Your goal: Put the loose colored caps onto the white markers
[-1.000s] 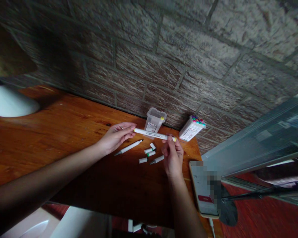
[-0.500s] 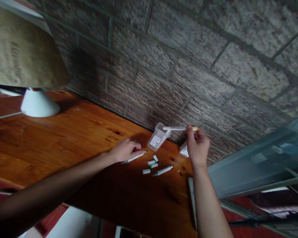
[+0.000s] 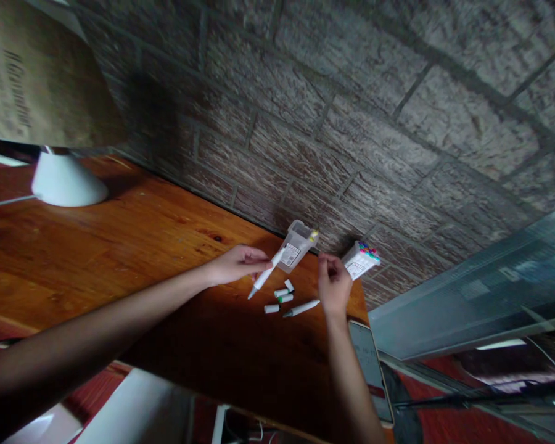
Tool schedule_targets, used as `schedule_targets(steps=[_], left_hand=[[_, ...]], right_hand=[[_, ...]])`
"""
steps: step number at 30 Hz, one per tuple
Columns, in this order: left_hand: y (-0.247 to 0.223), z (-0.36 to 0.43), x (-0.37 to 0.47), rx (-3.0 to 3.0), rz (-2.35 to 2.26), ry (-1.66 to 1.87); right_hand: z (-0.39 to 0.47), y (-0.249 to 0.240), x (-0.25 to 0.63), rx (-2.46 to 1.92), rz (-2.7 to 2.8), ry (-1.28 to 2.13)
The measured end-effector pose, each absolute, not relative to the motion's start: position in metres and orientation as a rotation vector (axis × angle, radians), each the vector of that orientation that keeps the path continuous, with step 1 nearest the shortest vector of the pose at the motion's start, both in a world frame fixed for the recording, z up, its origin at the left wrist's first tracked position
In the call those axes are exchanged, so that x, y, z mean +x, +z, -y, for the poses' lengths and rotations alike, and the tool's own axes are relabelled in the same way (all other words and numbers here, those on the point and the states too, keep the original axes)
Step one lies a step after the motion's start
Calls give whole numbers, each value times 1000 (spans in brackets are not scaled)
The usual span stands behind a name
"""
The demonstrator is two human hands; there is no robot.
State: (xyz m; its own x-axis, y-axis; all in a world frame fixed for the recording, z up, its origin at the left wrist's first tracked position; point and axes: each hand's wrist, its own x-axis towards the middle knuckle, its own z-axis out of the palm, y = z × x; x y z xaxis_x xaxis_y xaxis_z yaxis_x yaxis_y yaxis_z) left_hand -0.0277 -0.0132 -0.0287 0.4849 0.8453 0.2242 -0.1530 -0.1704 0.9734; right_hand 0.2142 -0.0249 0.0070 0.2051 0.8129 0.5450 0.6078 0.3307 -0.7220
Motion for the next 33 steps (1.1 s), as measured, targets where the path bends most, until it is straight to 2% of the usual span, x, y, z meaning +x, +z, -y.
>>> schedule_targets(steps=[4,7,16,26,33], left_hand=[[-24,19,-23,1230,-455,1076],[-22,24,-22,1182,-415,1105],[-19,25,-30,1064,-283,1109],[-28,19,-24,1004,-452,1091],[-35,16,-18,1038,-487,1008]], right_hand=[[46,-33,219,-1387,1586,222],[49,-43,224,-1361,1701,317],[44,-41,229,-1302,1915,524],[51,-28,231,-1239,2167,669],[52,-36,231,-1216,2169,827]])
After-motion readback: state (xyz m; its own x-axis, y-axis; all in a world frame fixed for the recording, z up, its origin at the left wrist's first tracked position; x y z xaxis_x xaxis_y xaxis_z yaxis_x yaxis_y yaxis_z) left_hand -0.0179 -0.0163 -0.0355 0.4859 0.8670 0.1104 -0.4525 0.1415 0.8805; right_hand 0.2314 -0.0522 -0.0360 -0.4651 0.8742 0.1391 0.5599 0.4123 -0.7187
